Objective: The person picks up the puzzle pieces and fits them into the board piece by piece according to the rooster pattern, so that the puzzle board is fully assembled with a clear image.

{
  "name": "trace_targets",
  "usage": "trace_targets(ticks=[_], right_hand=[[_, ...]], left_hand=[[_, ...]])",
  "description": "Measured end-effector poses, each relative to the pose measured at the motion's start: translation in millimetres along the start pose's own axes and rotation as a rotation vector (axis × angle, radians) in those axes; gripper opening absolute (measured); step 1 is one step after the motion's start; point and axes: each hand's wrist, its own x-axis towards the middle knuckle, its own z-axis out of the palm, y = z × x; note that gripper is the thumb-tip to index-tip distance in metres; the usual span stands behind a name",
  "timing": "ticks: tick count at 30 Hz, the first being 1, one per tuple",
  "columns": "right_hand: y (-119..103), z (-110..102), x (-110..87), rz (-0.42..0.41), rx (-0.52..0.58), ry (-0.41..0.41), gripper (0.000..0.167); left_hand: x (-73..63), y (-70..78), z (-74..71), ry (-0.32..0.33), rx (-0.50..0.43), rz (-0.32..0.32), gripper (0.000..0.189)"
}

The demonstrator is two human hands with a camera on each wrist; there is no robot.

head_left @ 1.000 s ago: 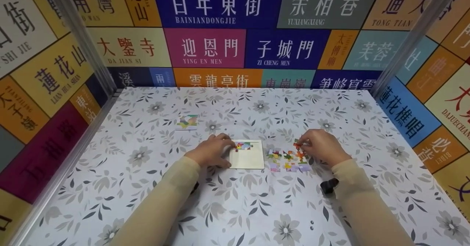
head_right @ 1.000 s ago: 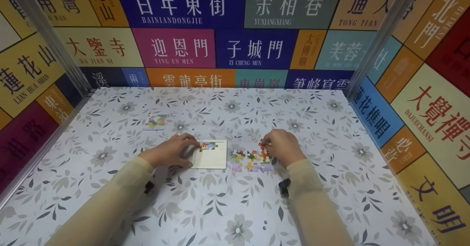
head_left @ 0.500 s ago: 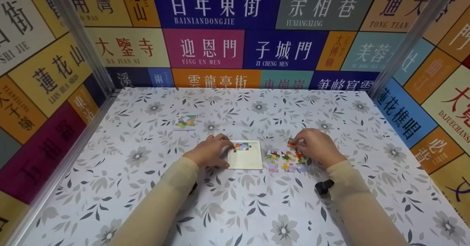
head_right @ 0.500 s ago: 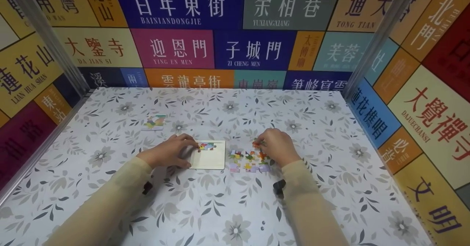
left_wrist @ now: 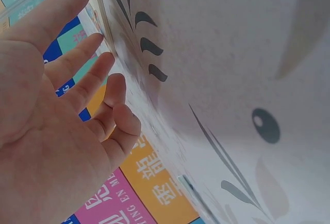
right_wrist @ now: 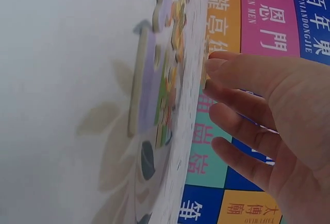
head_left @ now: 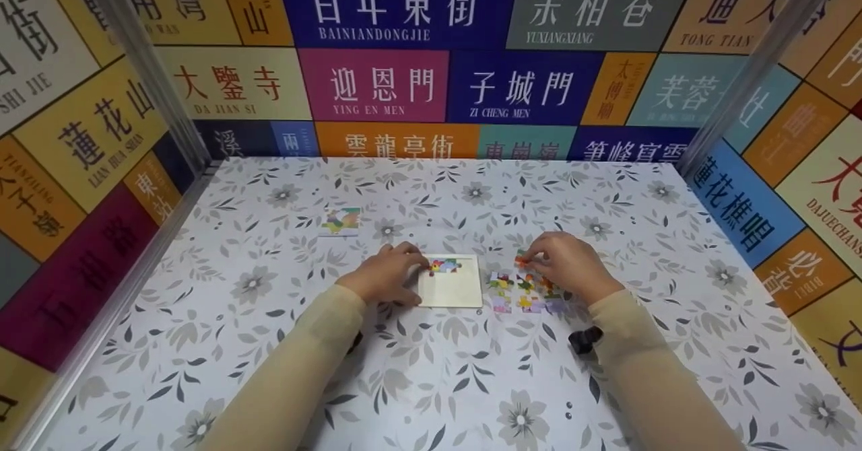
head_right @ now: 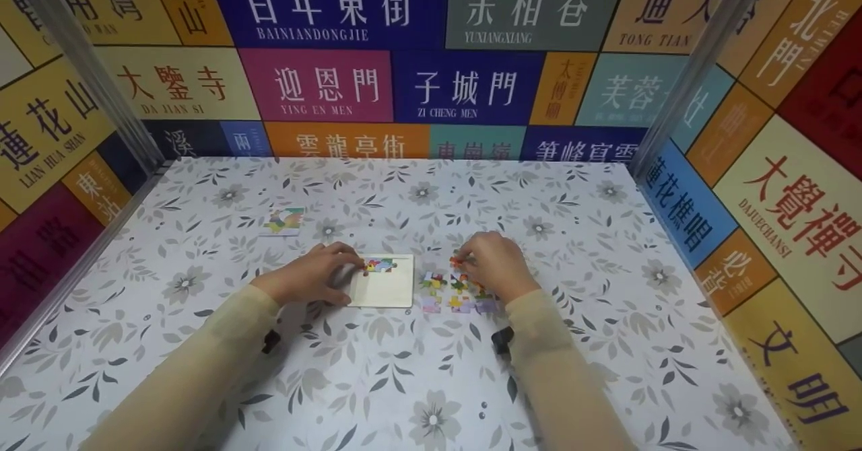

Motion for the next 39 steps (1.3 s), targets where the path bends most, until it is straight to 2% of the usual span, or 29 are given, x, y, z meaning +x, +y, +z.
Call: trace_targets(ticks=[8,15,22,28,31,39], right_hand=[[-13.5,5.0,4.9,-0.063,0.037,-0.014,0.012],[-25.1,9.8,10.2,-0.095,0.051,-0.041,0.011],[-36.8,13.0,15.8,-0.143,0.064,-0.057,0.009],[-47.4,17.0,21.1,-0.125,0.071,-0.09,0.011],[-51.4,20.0,24.5,-0.141,0.074,-0.093,0.012],[-61.5,25.1,33.7,-0.187,0.055,-0.106,0.012]], left_hand=[[0.1,-0.1,0.1,0.0,-0.001,0.003,0.061],[0.0,1.1,-0.3,-0.016,-0.006,-0.026,0.062],[-0.1,1.2,0.1,-0.001,-0.004,-0.021,0.061],[-0.5,0.5,0.7,0.007,-0.001,-0.003,0.062],[0.1,0.0,1.1,0.006,0.008,-0.002,0.062],[1.4,0.8,1.5,-0.021,0.01,-0.037,0.063]])
